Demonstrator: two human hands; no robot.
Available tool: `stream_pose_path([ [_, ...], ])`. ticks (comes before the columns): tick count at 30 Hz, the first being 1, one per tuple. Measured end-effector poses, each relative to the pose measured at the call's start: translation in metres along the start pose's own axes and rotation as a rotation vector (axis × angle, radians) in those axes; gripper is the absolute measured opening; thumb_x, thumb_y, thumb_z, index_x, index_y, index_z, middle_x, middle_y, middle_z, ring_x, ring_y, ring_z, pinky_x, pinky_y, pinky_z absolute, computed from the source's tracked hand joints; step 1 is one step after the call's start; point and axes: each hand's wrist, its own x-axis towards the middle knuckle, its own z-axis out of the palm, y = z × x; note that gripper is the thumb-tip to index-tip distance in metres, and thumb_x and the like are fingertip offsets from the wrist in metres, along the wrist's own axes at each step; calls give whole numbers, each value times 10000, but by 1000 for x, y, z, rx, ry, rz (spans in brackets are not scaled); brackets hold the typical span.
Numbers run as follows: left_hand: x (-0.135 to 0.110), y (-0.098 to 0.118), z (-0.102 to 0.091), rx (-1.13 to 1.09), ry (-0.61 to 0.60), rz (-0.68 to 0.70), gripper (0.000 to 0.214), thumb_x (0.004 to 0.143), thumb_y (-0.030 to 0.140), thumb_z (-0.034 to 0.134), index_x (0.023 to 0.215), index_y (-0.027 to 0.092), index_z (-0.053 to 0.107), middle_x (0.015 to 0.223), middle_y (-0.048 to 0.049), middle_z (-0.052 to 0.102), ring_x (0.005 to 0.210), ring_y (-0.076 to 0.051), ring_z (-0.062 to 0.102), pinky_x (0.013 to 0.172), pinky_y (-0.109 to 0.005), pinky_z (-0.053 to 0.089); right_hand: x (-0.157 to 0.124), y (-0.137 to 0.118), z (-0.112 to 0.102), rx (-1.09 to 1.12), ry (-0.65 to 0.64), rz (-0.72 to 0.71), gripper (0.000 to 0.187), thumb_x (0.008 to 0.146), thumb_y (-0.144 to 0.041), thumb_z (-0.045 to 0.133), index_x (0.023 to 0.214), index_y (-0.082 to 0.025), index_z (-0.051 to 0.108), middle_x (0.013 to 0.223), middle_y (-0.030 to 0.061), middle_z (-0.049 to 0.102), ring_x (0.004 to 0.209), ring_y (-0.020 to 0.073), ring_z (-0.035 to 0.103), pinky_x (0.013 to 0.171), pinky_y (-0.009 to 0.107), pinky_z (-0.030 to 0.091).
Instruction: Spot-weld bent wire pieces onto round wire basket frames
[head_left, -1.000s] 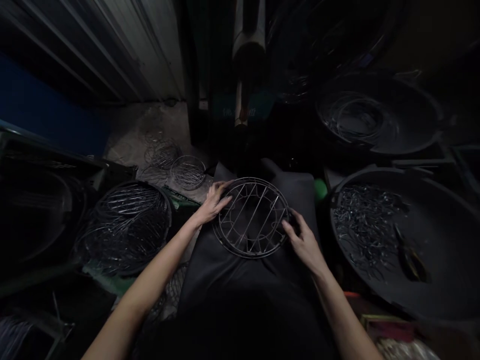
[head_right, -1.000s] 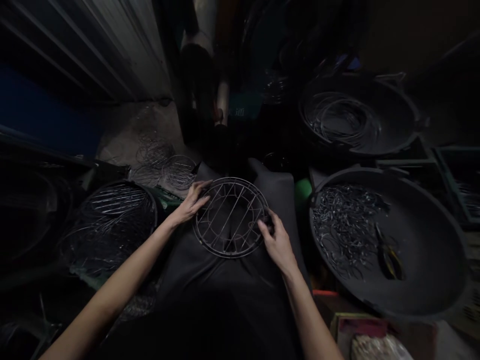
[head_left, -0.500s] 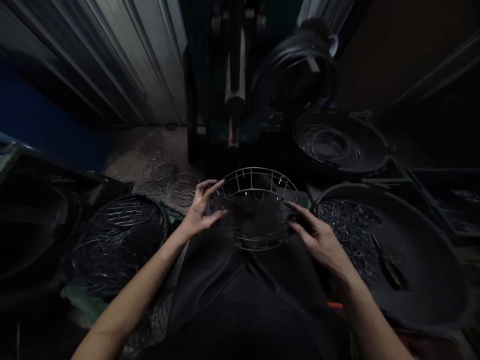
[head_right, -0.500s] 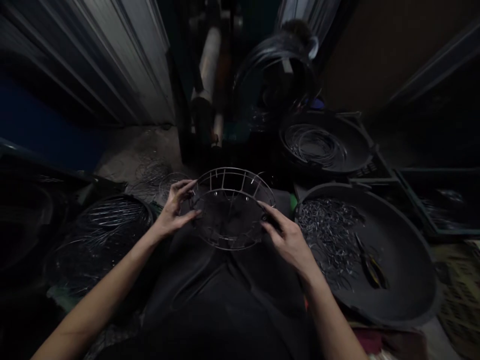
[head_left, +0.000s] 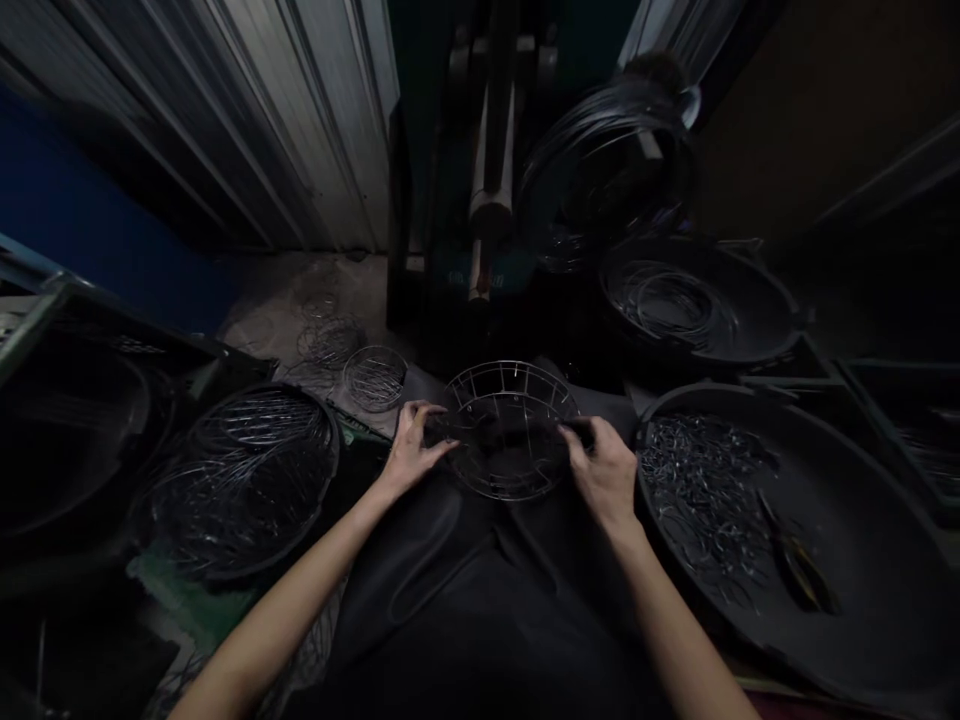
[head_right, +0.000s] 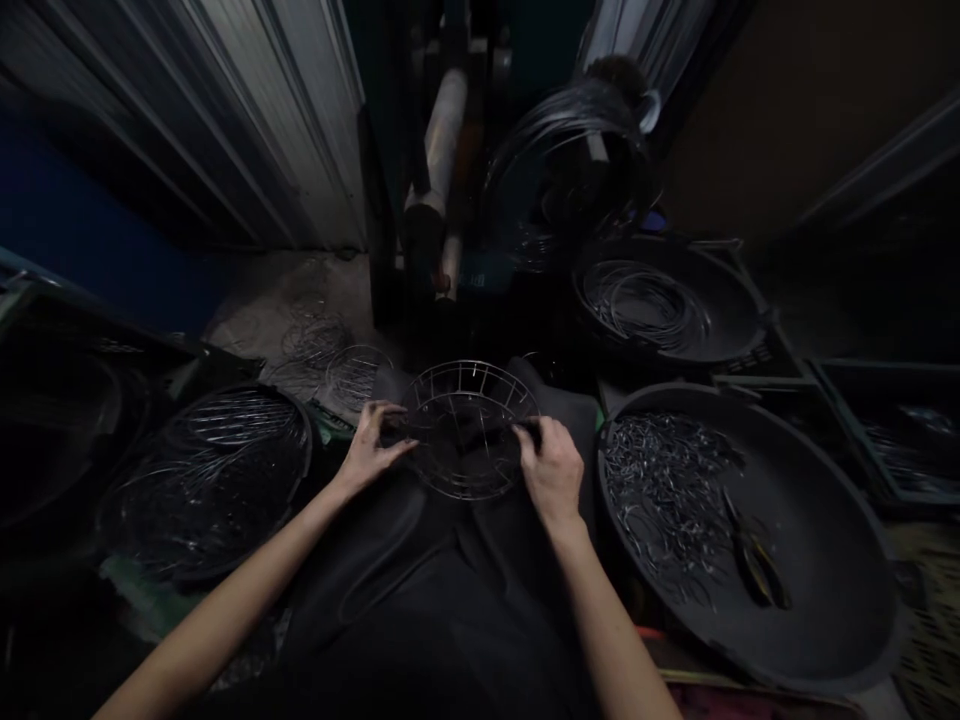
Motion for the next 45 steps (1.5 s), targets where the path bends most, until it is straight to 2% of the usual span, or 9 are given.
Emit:
stream_pose_path([
  [4,-6,2,11,-111,-46,-97,330,784,337,643,1059,207,516,873,0,560,768,-132,562,755,-278,486,-2,-5,-5,275,-40,148,308,807,-434,578,1002,-196,582,915,64,645,806,197,598,750,333,480],
  [8,-6,2,11,-153,-102,-109,316,813,310,601,1103,207,527,845,3,616,761,-128,588,740,-252,472,2,-5,-2,540,-180,271,274,810,-419,574,954,-186,597,916,54,651,852,190,602,786,327,481],
  [11,-2,2,5,-190,-143,-87,302,822,322,595,1095,200,558,900,-10,648,824,-140,609,796,-260,472,5,-6,1,425,-146,234,247,825,-413,559,880,-178,612,856,52,650,816,191,599,763,325,474],
  [17,7,0,-5,-402,-236,-93,379,792,368,641,1118,182,581,1044,-52,662,1013,-183,605,937,-318,453,8,-21,-10,134,-3,-50,219,860,-380,523,840,-191,632,810,53,648,769,187,597,746,313,461],
  [22,14,4,-9,-394,-275,-125,418,806,425,614,1161,206,590,1096,-50,653,1052,-194,588,953,-327,445,15,-20,-8,155,-32,119,268,856,-433,499,856,-198,628,825,52,662,764,193,604,729,307,457],
  [27,18,9,-3,-373,-226,-155,425,830,451,570,1182,213,583,1036,-37,671,1005,-190,606,944,-326,451,15,-8,8,179,30,283,306,846,-469,482,875,-194,613,826,50,654,755,196,590,716,304,443],
  [33,19,6,6,-357,-144,-178,349,821,441,581,1044,176,624,918,-39,689,911,-187,630,904,-324,464,13,3,12,6,64,153,344,850,-475,461,844,-177,635,828,88,640,757,213,581,719,317,437],
  [40,17,9,4,-319,-136,-183,287,821,427,583,947,174,638,980,-40,684,965,-195,615,904,-316,450,16,8,-2,67,-103,173,316,833,-472,487,846,-190,629,809,69,660,720,198,588,694,306,441],
  [45,20,8,4,-464,-199,-226,467,830,426,582,1214,176,493,868,-40,698,880,-177,640,866,-309,451,17,10,-4,155,-119,273,342,779,-506,540,881,-191,626,856,70,671,779,211,596,724,324,449],
])
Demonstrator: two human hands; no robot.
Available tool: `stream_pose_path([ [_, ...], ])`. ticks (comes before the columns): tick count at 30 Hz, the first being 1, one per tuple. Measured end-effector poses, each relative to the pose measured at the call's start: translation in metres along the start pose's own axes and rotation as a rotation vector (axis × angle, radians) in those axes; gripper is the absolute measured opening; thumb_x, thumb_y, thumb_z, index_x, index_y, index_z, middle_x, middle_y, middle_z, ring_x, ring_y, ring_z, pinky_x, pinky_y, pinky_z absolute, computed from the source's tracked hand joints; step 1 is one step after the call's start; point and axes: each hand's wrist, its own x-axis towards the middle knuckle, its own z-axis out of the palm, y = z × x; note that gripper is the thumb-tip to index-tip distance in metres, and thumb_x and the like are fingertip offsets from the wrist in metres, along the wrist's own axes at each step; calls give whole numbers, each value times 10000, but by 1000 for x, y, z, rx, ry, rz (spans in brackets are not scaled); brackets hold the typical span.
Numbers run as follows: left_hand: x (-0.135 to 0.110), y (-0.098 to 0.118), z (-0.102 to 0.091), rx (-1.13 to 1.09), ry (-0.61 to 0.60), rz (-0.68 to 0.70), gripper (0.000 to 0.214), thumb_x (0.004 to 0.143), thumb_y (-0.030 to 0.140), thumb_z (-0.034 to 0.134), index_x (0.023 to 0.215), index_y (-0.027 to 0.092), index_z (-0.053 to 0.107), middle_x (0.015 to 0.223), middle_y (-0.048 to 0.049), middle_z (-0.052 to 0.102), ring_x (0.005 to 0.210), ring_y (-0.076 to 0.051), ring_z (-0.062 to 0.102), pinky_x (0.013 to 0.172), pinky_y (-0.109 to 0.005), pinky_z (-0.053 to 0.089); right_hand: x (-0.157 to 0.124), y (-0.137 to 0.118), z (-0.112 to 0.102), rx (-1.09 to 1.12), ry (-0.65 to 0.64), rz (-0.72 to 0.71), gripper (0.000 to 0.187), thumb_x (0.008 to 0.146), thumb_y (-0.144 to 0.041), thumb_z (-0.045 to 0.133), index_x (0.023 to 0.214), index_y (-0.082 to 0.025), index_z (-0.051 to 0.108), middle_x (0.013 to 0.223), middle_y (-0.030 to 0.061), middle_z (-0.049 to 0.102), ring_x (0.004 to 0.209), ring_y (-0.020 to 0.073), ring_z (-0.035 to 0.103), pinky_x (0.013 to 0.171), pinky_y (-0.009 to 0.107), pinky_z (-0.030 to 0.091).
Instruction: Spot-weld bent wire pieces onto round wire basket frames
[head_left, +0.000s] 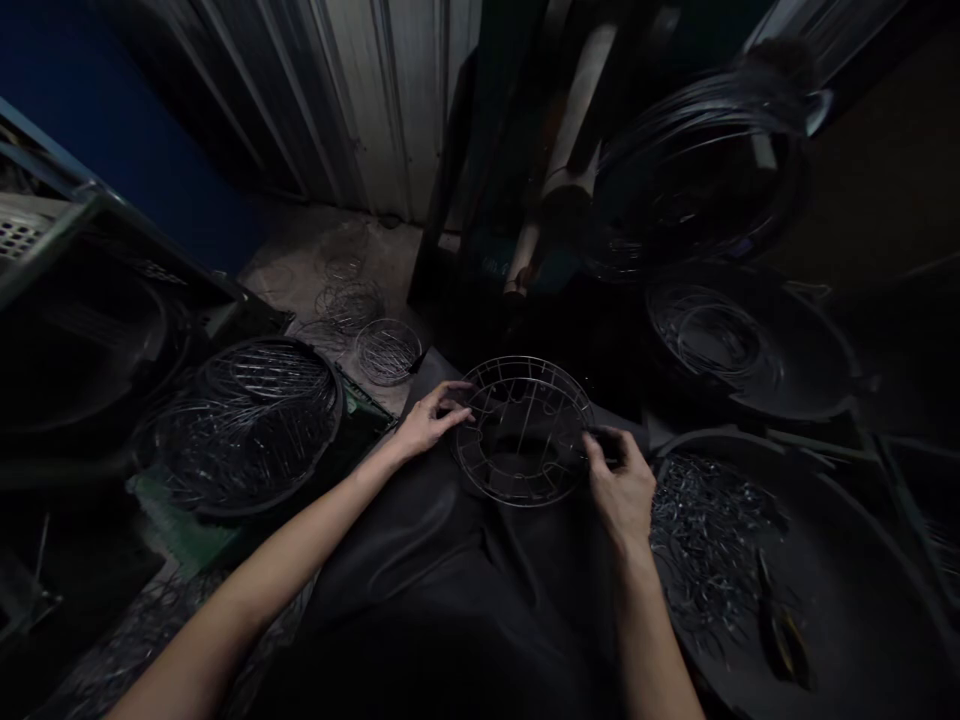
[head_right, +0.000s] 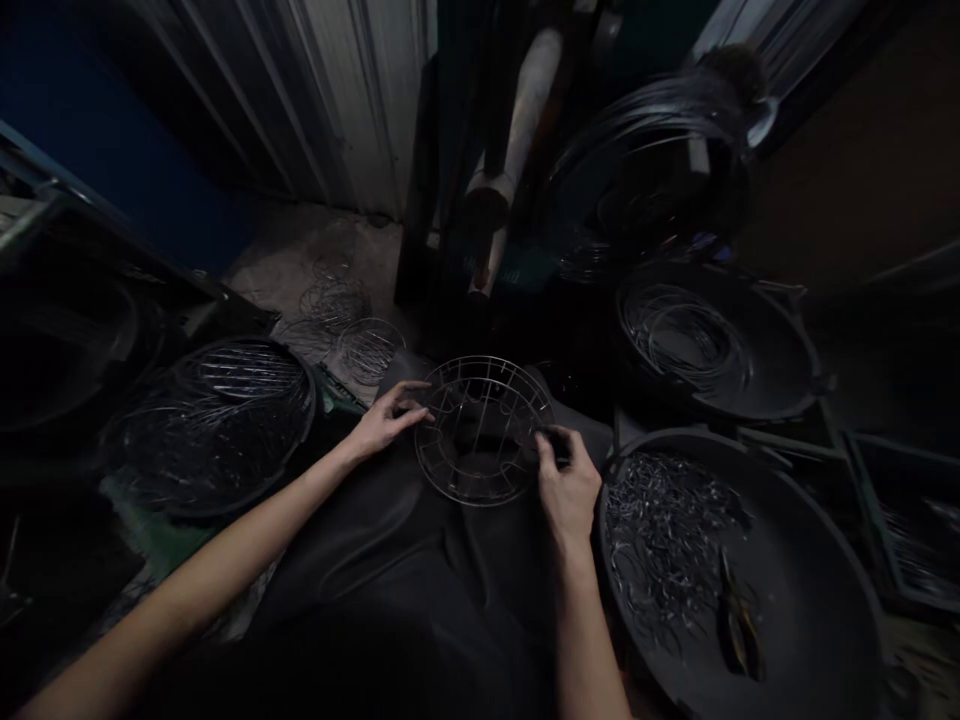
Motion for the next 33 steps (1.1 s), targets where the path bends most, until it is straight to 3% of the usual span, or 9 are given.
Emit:
stream_pose_path([
  [5,2,-3,-4,-92,-110,7,445,828,415,590,1189,163,527,975,-80,676,957,-185,622,885,-304,447,6,12,-1,76,-106,67,331,756,-510,576,828,-189,607,794,44,647,739,188,571,704,305,437],
  [10,-5,-4,-2,12,-112,74,664,790,353,651,1372,227,358,1021,-49,651,958,-165,605,897,-301,440,9,17,-3,63,-168,55,337,761,-518,575,807,-185,591,736,19,609,677,164,529,664,281,417],
  [15,-6,-4,4,74,-73,102,567,818,364,614,1332,211,431,1011,-44,654,895,-152,614,836,-275,466,3,12,-5,-33,-134,41,367,770,-557,533,794,-194,583,739,34,611,685,181,538,659,287,415],
  [21,-8,-7,4,92,-52,93,499,817,356,610,1264,182,470,1010,-51,663,891,-152,624,839,-275,470,-4,5,-6,-184,-21,-105,432,812,-582,456,825,-180,612,810,91,632,729,210,569,706,313,425],
  [28,-12,-3,6,161,41,88,309,855,413,541,1078,201,560,1064,-27,648,988,-170,611,905,-286,443,9,-3,-6,-365,-62,-248,456,873,-533,373,860,-156,630,771,113,665,676,211,589,640,299,409],
  [33,-13,1,9,97,76,3,355,842,405,560,1137,210,530,970,-33,678,994,-191,624,874,-298,458,13,-3,-2,-459,-39,-275,475,887,-525,349,848,-149,636,724,110,655,619,203,568,585,290,375],
])
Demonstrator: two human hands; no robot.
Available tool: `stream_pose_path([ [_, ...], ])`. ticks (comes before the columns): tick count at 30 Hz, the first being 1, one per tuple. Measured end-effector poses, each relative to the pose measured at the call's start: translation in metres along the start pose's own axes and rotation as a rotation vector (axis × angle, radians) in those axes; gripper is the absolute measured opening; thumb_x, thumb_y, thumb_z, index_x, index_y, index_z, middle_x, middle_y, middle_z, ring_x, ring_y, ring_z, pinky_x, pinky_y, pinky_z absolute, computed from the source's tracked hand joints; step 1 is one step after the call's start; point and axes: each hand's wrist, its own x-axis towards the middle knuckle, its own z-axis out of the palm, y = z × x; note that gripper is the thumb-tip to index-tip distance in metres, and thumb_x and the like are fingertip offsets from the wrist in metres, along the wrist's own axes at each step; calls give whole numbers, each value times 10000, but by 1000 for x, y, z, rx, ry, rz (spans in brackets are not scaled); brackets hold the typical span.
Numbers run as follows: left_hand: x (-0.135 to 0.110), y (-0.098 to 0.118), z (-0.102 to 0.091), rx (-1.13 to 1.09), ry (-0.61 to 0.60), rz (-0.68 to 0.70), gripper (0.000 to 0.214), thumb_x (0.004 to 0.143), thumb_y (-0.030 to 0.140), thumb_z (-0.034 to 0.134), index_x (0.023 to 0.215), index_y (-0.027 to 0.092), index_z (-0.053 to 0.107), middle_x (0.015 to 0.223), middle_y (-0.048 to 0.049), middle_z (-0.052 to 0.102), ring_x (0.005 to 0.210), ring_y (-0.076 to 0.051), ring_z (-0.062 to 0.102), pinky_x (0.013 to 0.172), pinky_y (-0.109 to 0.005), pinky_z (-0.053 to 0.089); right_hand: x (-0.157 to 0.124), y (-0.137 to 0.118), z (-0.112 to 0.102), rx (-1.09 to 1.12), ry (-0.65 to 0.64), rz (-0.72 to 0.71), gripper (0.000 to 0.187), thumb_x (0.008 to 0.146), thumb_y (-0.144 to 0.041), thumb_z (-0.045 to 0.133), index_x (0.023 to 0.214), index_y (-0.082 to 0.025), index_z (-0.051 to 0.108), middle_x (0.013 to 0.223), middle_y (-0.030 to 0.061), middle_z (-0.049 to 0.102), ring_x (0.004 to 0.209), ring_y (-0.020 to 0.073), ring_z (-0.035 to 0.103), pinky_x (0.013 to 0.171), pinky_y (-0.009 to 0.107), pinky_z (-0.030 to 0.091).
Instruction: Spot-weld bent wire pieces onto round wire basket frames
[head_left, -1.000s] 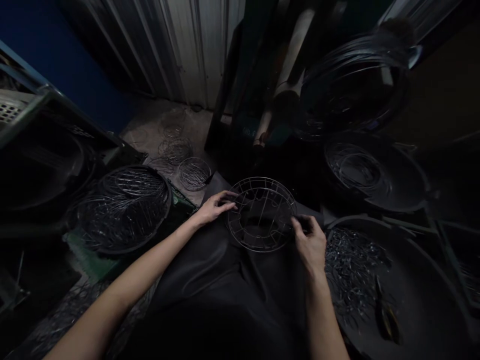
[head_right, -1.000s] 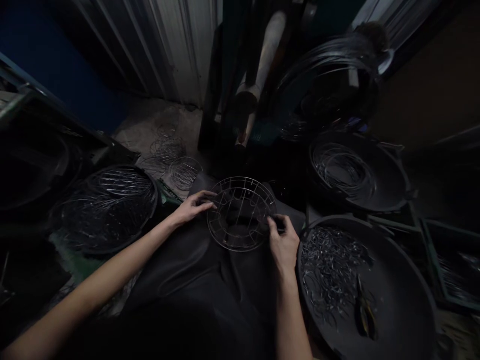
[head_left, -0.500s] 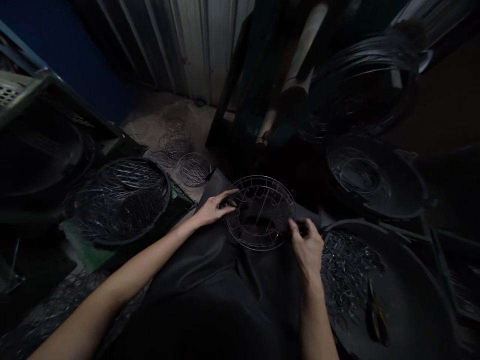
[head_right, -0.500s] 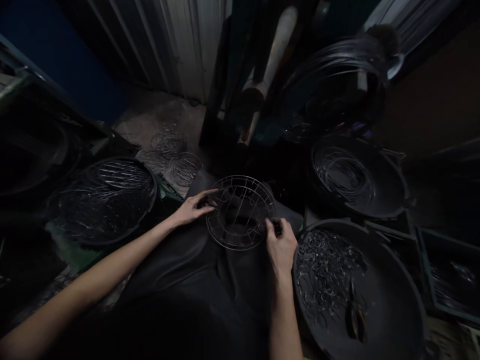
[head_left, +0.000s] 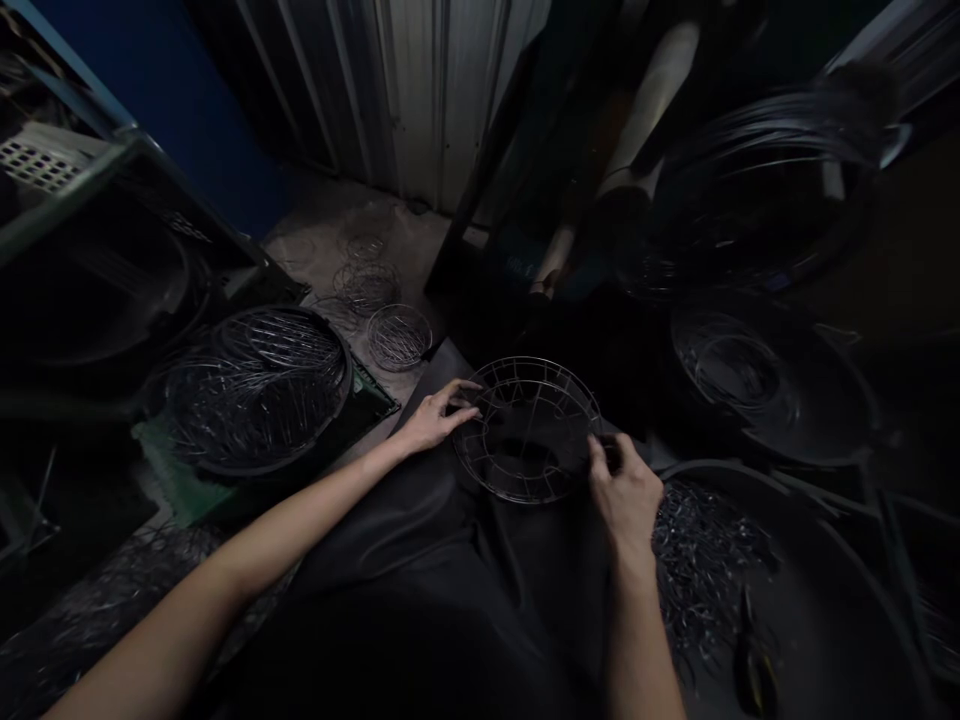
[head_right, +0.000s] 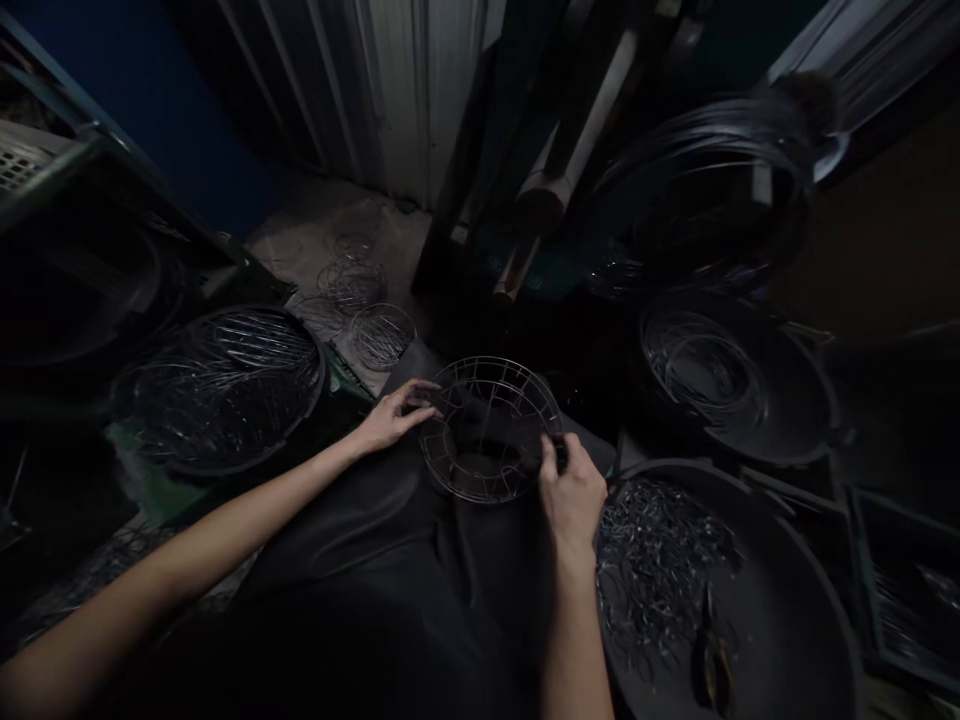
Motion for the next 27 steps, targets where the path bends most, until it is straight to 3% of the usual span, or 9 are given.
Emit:
stream_pose_path([
  [3,0,1,-2,-1,-4,2,361,849,407,551,1149,208,520,948,-37,691,965,-189,637,885,-310,451,0,-4,2,-51,31,20,467,890,-516,352,866,-148,639,716,105,651,589,191,549,558,283,350],
  [8,2,-4,-8,44,-95,33,634,809,400,622,1357,253,341,932,-6,698,951,-182,639,951,-343,417,5,-4,6,-55,31,92,484,865,-550,369,908,-153,642,672,90,633,555,186,529,546,286,333],
  [14,3,-21,-2,108,-84,208,570,876,344,537,1394,235,327,1022,-24,661,944,-147,626,910,-294,456,13,7,7,206,-95,260,483,755,-605,489,971,-190,612,742,71,653,618,207,570,630,322,416],
  [19,0,-27,2,193,-66,264,516,901,350,495,1383,234,355,1051,-32,641,963,-154,608,929,-326,456,13,12,6,368,-179,266,424,739,-563,534,965,-211,603,853,67,670,775,224,603,727,337,438],
  [23,2,-15,-12,224,-28,217,484,863,408,544,1311,245,463,1085,-49,602,957,-173,591,902,-336,470,15,10,6,444,-208,271,409,748,-547,538,963,-205,601,834,58,668,747,209,593,715,328,442],
  [27,35,16,-25,172,33,162,514,822,497,561,1252,219,515,1161,-82,552,1035,-207,561,905,-346,468,16,6,3,497,-225,253,380,754,-530,526,940,-209,609,877,60,671,795,209,592,750,326,434],
])
